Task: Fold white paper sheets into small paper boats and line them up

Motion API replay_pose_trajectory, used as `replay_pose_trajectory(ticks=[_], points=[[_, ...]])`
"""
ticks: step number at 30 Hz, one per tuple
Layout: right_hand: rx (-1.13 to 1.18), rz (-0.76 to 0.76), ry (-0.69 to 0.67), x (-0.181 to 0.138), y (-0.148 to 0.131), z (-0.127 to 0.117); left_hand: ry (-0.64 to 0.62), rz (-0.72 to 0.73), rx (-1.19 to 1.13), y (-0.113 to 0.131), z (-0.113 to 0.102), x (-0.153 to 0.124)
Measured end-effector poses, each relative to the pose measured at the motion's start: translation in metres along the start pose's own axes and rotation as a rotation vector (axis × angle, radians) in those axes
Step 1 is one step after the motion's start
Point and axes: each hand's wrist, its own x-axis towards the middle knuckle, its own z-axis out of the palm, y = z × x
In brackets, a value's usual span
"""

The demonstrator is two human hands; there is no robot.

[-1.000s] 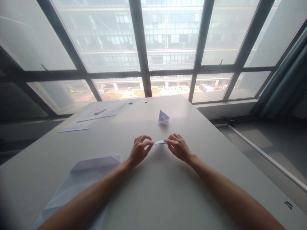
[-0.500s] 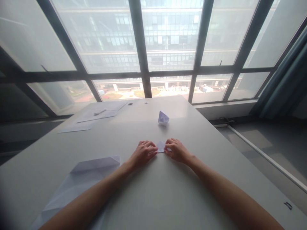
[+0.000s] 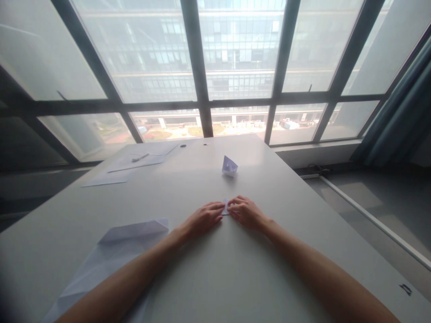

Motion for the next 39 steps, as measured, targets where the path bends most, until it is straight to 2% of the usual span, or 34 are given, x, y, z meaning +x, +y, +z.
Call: replay_pose_trajectory(ticks=[4, 19, 35, 39], points=[[-0.012, -0.001, 0.007, -0.001, 0.002, 0.003, 0.020, -0.010, -0.063, 0.001, 0.001, 0.000], [0.102, 0.021, 0.081, -0.002, 0.008, 0.009, -0.022, -0.080, -0.027, 0.005, -0.002, -0.002], [-0.015, 0.044, 0.021, -0.002, 0.007, 0.005, -0.018, -0.092, 0.065, 0.004, 0.000, -0.004], [-0.022, 0.095, 0.007, -0.002, 0.005, 0.006, 0.008, -0.135, 0.088, 0.008, -0.005, -0.004]])
